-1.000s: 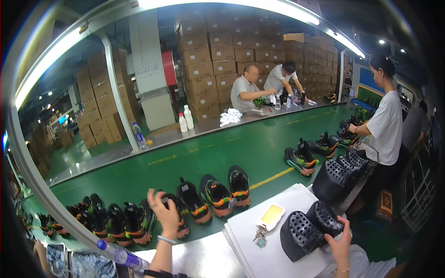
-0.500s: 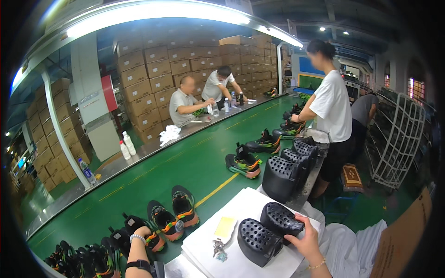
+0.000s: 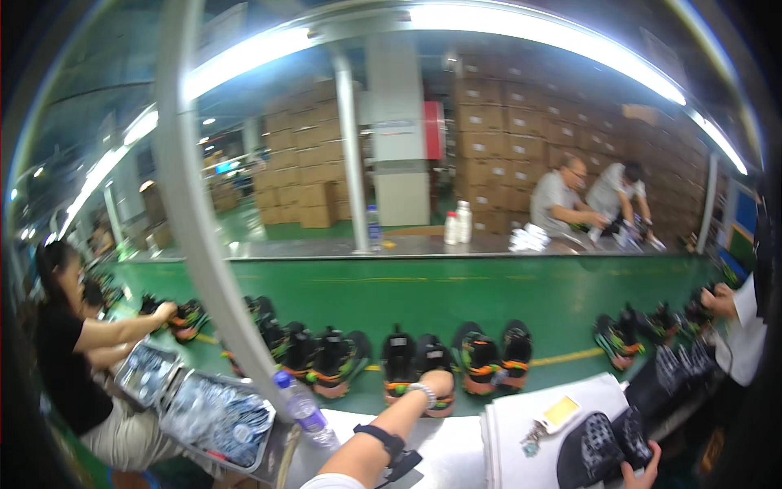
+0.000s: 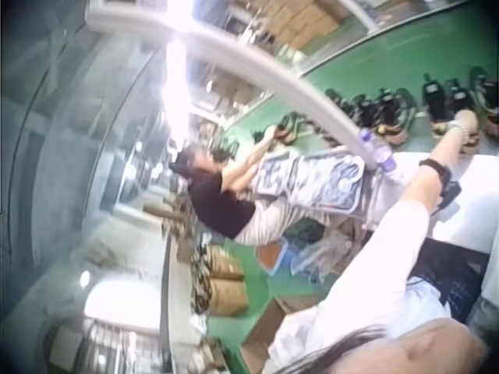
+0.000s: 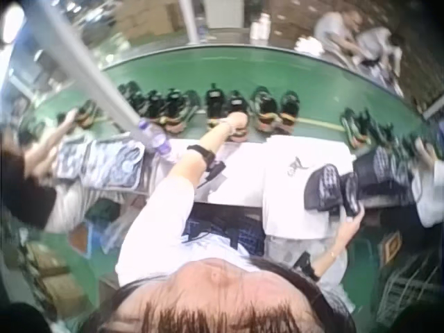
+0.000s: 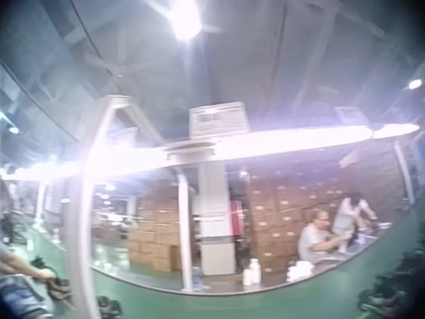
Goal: Inspecting and organizing finished shoes on a production line.
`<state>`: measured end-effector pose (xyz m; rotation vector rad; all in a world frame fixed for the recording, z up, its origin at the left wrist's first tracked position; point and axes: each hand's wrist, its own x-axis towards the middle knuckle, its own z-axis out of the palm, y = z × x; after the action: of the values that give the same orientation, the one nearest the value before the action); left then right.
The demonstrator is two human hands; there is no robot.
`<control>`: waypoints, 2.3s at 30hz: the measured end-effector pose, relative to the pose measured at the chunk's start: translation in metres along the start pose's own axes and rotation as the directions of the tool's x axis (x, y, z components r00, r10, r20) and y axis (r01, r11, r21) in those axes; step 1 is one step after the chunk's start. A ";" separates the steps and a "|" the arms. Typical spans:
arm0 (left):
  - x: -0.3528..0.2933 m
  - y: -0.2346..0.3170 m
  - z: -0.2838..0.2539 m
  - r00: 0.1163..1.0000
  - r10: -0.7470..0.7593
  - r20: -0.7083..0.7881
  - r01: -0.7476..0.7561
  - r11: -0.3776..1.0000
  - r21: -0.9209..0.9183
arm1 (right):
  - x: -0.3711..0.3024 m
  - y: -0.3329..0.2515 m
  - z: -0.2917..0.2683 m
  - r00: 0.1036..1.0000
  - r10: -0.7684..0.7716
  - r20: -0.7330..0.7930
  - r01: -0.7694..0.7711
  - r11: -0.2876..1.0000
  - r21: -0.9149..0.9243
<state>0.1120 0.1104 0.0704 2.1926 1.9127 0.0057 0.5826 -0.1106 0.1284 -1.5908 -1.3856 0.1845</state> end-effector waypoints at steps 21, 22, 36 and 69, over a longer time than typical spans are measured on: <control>-0.073 0.004 -0.046 0.819 0.002 -0.574 -0.107 0.983 -0.150 | 0.019 -0.211 0.094 0.854 -0.456 -0.249 0.516 0.688 0.510; -0.087 0.004 -0.040 0.733 -0.011 -0.680 -0.110 0.985 -0.135 | 0.021 -0.210 0.112 0.914 -0.376 -0.150 0.382 0.678 0.628; -0.148 -0.023 0.025 0.647 -0.157 -0.746 -0.043 0.969 -0.242 | 0.050 -0.298 0.314 0.513 -0.431 0.742 0.637 0.771 0.007; -0.143 -0.031 0.026 0.623 -0.257 -0.739 0.040 0.953 -0.299 | 0.009 -0.312 0.388 0.589 -0.388 0.709 0.756 0.576 -0.313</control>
<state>0.0643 -0.0304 0.0612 1.9780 2.2966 1.3059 0.1204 0.0717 0.1620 -1.4537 -2.6284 -0.2570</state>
